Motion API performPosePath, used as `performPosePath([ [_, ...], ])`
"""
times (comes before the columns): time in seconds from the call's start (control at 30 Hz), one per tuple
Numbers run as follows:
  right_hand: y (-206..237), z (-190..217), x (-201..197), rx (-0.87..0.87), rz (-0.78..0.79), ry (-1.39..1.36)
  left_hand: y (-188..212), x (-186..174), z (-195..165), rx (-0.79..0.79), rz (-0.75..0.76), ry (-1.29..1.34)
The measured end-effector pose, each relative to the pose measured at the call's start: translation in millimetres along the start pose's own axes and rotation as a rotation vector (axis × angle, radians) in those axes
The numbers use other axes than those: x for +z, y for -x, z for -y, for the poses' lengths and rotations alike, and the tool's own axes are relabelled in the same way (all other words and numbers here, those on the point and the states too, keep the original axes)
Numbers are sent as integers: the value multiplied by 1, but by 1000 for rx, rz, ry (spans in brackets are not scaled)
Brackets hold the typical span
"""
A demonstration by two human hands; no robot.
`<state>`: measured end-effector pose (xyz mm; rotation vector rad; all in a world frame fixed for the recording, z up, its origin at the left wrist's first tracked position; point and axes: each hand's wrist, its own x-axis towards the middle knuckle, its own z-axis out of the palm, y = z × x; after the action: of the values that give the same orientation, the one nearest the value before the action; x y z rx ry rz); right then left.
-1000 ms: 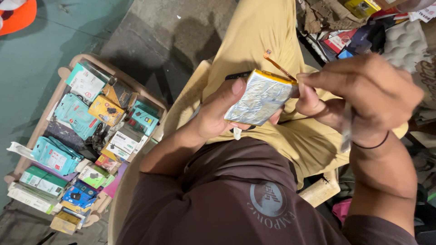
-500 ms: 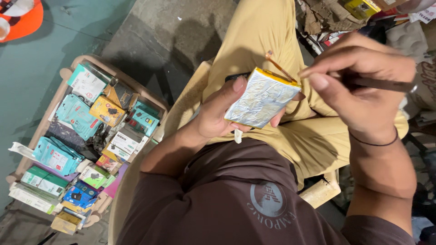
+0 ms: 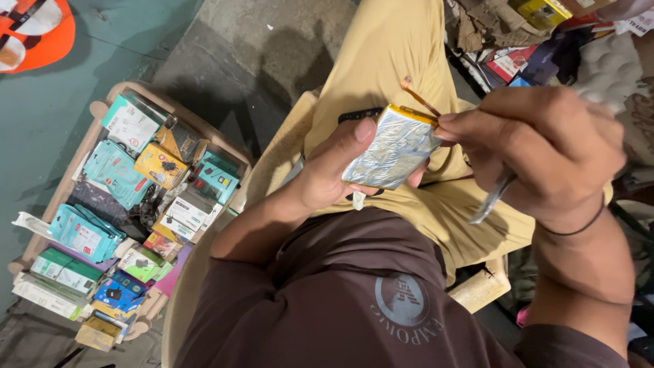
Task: The person sits and works on a disassembled smartphone resting on their lap. They peel the silver foil backing off a new battery, use tweezers and scissors to trim and position its flex cable and adhesive, then press the battery into the phone body and press it down to seat it.
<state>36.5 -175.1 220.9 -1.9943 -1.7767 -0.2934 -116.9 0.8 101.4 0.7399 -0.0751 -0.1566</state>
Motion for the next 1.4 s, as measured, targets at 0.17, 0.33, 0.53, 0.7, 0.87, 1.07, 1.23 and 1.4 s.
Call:
performPosePath([
  [0.17, 9, 1, 20, 29, -118, -26, -2, 5, -2, -3, -30, -28],
  [0.33, 22, 8, 46, 231, -228, -161, -1, 8, -7, -3, -41, -123],
  [0.53, 30, 17, 58, 518, -278, -607, -1, 9, -8, 16, -63, -174],
  [0.7, 30, 16, 52, 687, -268, -877, -2, 9, -8, 13, -60, -159],
  [0.87, 19, 12, 40, 576, -253, -728, -4, 7, -7, 18, -31, -178],
  [1.07, 4, 13, 18, 230, -119, -312, -4, 7, -5, 26, -30, -166],
  [1.23, 2, 10, 15, 152, -105, -121, -2, 7, -7, 47, -15, -199],
  [1.4, 12, 9, 32, 94, -224, -14, -4, 7, -4, 51, -18, -197],
])
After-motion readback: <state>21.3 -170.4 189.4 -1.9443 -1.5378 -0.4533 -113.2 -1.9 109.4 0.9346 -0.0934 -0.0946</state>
